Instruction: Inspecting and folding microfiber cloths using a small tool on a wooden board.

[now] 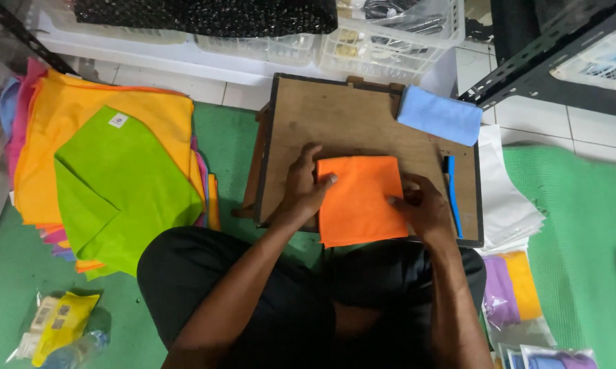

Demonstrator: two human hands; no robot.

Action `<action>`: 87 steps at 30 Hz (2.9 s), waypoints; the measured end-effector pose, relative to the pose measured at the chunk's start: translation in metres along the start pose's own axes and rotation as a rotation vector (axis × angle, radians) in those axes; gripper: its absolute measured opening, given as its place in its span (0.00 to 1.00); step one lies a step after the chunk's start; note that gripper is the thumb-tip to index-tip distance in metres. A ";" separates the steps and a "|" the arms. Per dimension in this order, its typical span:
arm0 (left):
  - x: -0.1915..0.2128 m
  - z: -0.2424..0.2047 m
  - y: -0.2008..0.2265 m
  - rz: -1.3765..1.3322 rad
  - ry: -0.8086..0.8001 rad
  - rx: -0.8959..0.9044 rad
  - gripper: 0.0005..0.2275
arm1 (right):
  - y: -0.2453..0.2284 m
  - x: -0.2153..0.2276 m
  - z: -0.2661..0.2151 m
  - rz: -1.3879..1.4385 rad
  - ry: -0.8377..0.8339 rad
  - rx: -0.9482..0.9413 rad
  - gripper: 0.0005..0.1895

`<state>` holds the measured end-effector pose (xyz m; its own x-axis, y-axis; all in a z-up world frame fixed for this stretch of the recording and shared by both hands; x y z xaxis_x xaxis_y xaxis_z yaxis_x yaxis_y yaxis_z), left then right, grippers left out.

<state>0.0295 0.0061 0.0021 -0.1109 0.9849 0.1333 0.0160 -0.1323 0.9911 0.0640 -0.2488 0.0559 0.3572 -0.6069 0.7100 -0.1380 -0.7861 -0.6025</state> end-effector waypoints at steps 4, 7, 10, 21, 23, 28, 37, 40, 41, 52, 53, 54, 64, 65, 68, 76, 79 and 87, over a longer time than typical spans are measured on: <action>-0.001 -0.005 0.008 0.095 0.043 0.082 0.38 | 0.034 -0.009 0.001 -0.143 -0.014 -0.138 0.31; -0.001 -0.015 0.024 0.108 0.052 0.077 0.39 | 0.039 -0.014 -0.007 -0.257 0.038 -0.092 0.26; -0.002 -0.017 0.029 0.149 0.050 0.092 0.40 | 0.047 -0.021 -0.009 -0.207 0.174 0.091 0.21; -0.012 0.003 -0.035 -0.532 0.017 -0.021 0.23 | 0.062 -0.039 -0.024 0.279 0.291 0.015 0.14; -0.011 -0.004 -0.020 -0.647 0.063 -0.001 0.19 | 0.041 -0.052 -0.037 0.427 0.385 0.122 0.11; -0.016 -0.015 0.008 -0.926 0.198 0.097 0.16 | 0.010 -0.085 -0.054 0.752 0.519 0.482 0.11; -0.004 -0.026 0.037 -0.879 0.253 0.229 0.16 | 0.003 -0.085 -0.034 0.978 0.480 0.293 0.17; 0.012 -0.007 0.003 -0.878 0.065 0.207 0.18 | 0.038 -0.074 -0.009 0.903 0.344 0.392 0.12; 0.022 -0.006 0.016 -0.824 -0.071 0.157 0.19 | 0.053 -0.071 0.000 0.848 0.241 0.425 0.11; 0.021 -0.012 -0.002 -0.564 -0.358 0.144 0.16 | 0.019 -0.032 -0.013 1.015 -0.293 0.219 0.27; 0.021 -0.013 -0.002 -0.565 -0.358 0.147 0.15 | 0.019 -0.033 -0.014 0.946 -0.284 0.239 0.25; 0.021 -0.014 -0.001 -0.567 -0.359 0.150 0.15 | 0.019 -0.034 -0.014 0.878 -0.275 0.258 0.22; 0.009 -0.012 -0.024 -0.531 -0.369 0.030 0.07 | 0.049 -0.007 -0.016 0.854 -0.211 0.665 0.09; 0.011 -0.017 -0.001 -0.582 -0.324 0.060 0.07 | 0.019 0.000 -0.036 0.749 -0.158 0.730 0.08; 0.012 -0.023 0.013 -0.671 -0.260 0.128 0.10 | -0.010 0.007 -0.056 0.609 -0.114 0.806 0.11; -0.001 -0.032 0.016 -0.573 -0.337 0.252 0.14 | 0.028 -0.001 -0.031 0.683 -0.124 0.773 0.25; -0.007 -0.024 0.018 -0.591 -0.327 -0.102 0.04 | 0.065 -0.015 -0.018 0.689 -0.152 0.679 0.28; -0.005 -0.018 0.002 -0.702 -0.360 0.114 0.08 | 0.029 -0.004 -0.038 0.646 -0.206 0.840 0.12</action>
<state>0.0117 -0.0011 0.0036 0.1946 0.8120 -0.5503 0.1656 0.5258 0.8343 0.0234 -0.2739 0.0491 0.6037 -0.7848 0.1399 0.2934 0.0555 -0.9544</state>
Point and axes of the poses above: each hand's wrist, its own z-axis towards the middle knuckle, its own x-axis out of the back of the hand, y = z × x, the point moved 3 cm from there along z, towards the middle knuckle, and after that the axes turned 8 degrees about -y, right-handed, at the moved point
